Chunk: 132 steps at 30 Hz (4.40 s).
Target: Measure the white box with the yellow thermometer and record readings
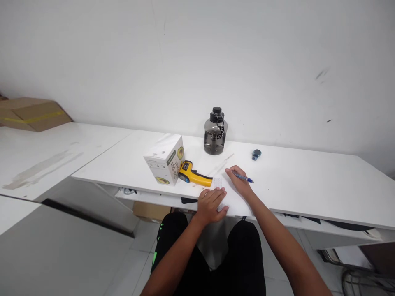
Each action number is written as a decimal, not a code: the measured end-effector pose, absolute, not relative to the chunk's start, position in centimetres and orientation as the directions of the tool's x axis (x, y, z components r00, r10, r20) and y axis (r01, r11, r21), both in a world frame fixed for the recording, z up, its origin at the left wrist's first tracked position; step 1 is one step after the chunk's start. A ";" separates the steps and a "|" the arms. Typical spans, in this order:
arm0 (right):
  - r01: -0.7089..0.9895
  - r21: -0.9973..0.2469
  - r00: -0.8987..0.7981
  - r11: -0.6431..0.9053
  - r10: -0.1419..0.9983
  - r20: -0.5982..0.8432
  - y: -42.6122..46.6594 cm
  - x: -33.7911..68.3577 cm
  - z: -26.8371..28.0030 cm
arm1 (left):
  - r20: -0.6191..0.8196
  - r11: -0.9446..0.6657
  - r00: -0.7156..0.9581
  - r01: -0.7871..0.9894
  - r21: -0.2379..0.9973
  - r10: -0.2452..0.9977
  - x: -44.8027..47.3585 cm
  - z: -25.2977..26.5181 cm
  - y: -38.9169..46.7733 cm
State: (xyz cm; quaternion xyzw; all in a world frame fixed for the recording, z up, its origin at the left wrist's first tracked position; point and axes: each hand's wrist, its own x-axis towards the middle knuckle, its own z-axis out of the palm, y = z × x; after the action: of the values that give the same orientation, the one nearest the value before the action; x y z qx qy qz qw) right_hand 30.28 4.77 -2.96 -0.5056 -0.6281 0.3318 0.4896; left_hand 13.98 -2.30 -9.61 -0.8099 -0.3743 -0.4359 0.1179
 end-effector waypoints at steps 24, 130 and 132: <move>0.444 -0.882 -0.033 0.156 0.987 0.158 5.3 30.2 -3.2 | 0.536 -0.482 0.307 0.847 0.222 0.786 13.7 -6.0 -2.4; 0.396 -0.904 0.206 0.160 0.944 0.257 6.2 30.7 -4.7 | 0.610 -0.504 0.273 0.828 0.244 0.744 13.8 -7.2 -2.1; 0.430 -0.888 0.262 0.162 0.919 0.294 6.1 30.9 -4.6 | 0.608 -0.510 0.280 0.825 0.244 0.743 13.7 -7.2 -2.2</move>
State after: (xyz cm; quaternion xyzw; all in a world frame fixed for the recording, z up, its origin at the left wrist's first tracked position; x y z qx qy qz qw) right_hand 30.91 6.09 -4.63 -0.6028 -0.5597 0.2364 0.5172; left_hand 13.74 -2.16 -7.23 -0.7977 -0.4913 -0.3447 0.0592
